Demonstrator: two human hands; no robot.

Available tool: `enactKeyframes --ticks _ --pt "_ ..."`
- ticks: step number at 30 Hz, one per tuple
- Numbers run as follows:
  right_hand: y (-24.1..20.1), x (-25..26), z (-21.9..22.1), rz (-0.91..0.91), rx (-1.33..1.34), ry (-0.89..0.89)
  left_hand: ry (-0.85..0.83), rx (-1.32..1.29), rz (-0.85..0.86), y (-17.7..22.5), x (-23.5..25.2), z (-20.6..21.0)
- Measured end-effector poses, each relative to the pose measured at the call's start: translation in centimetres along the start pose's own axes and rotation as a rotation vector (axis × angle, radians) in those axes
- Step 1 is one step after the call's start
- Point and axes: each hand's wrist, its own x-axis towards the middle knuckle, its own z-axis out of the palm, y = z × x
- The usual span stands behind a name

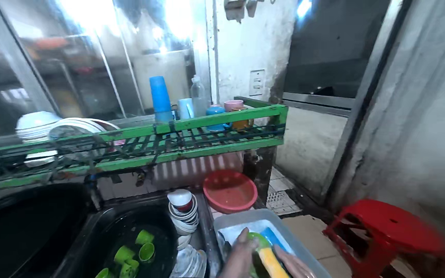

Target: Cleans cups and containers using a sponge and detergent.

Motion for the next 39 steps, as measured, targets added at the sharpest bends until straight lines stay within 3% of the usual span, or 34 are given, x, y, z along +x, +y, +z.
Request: enactKeyframes --ticks 2,4,6,8,11,13,16,18,20,22,23,24,25,28,30,31,32,34,36,37,39 --pt "1.0 1.9 1.2 -0.092 -0.047 0.003 0.093 -0.247 0.040 0.2 -2.5 2.0" --pt "2.6 3.4 2.3 -0.054 -0.001 0.065 0.130 -0.190 -0.003 0.9 -3.5 2.7" --pt "3.3 4.6 1.9 0.188 0.243 0.172 0.001 -0.011 0.002 1.0 -2.8 1.2" --pt "3.6 5.5 0.6 0.452 0.507 0.257 -0.092 0.039 0.134 1.1 -1.8 -1.0" --pt "4.1 5.3 0.0 0.605 0.608 0.203 -0.001 -0.099 0.251 2.5 -0.6 -3.7" --pt "3.4 4.4 1.2 0.535 0.335 0.073 0.050 -0.079 0.207 3.2 0.3 -4.2" --pt "1.3 3.3 2.7 0.139 -0.216 -0.158 -0.017 0.242 -0.008 3.9 1.2 -3.5" --pt "1.6 3.0 3.0 0.096 -0.234 -0.215 -0.056 0.396 -0.114 4.5 2.2 -3.0" --pt "2.7 3.2 3.0 0.364 0.164 -0.104 0.000 0.230 0.004 4.1 3.1 -2.4" --pt "2.9 4.0 3.2 0.617 0.766 0.174 0.057 -0.235 0.185 2.4 2.8 -0.6" --pt "2.5 4.4 3.3 0.656 0.963 0.249 0.059 -0.418 0.231 1.3 2.4 0.5" --pt "2.0 4.7 3.5 0.641 0.953 0.267 0.058 -0.526 0.241 0.5 2.0 1.4" --pt "1.4 4.5 3.8 0.592 0.734 0.223 0.078 -0.571 0.234 -0.1 1.6 2.0" --pt "2.2 3.3 4.4 0.300 -0.253 -0.099 0.138 -0.482 0.149 -1.2 1.2 3.2" --pt "5.0 2.4 4.9 0.106 -0.519 -0.140 0.283 -0.453 0.093 -1.3 1.0 4.6" --pt "6.0 2.1 5.3 0.097 -0.469 -0.090 0.324 -0.477 0.077 -1.4 0.9 5.1" --pt "6.2 2.0 5.5 0.206 -0.297 -0.044 0.332 -0.508 0.069 -1.6 0.6 5.4" --pt "4.4 2.8 5.3 0.602 0.162 0.114 0.277 -0.591 0.071 -2.2 0.3 5.3" --pt "2.0 3.6 4.8 0.802 0.295 0.120 0.223 -0.666 0.054 -2.4 0.1 4.7" --pt "1.7 3.8 4.4 0.770 0.216 0.008 0.211 -0.675 0.031 -2.2 0.3 4.2" --pt "2.0 3.6 3.5 0.459 -0.101 -0.230 0.228 -0.629 -0.004 -1.6 1.2 3.0"
